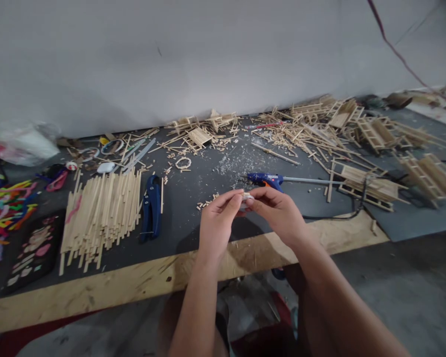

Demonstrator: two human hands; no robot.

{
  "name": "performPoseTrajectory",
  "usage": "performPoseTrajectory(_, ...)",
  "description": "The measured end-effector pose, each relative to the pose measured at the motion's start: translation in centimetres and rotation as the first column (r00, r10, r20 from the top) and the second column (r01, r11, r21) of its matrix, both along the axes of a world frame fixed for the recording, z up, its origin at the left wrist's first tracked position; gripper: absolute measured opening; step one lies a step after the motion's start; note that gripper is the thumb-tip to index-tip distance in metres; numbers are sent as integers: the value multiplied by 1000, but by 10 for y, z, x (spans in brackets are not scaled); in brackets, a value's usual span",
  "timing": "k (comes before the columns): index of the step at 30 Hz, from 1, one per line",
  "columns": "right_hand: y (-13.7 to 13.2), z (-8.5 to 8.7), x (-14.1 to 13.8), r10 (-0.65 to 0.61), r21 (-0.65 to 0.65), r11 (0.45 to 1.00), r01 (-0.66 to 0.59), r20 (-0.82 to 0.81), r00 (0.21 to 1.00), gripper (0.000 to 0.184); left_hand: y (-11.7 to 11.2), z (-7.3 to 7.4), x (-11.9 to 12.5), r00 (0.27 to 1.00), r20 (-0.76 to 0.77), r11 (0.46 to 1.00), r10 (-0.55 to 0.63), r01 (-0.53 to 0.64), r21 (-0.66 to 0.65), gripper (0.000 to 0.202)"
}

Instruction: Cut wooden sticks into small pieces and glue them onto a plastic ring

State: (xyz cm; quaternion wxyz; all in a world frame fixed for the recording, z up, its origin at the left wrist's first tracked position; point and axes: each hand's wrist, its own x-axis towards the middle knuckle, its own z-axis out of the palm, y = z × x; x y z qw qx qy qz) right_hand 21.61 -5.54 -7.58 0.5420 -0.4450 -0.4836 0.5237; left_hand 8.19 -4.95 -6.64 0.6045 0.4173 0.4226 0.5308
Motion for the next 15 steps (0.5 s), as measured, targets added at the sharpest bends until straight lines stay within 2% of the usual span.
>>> performPoseTrajectory(10, -2, 1, -1, -38, 89, 996, 31, 81, 996, 14, 0, 3, -3, 992, 125, 996, -23, 33, -81, 15)
performPoseTrajectory(15, -4, 4, -2, -36, 95, 995, 27, 93, 995, 13, 0, 4, -4, 982, 186, 996, -19, 35, -83, 24)
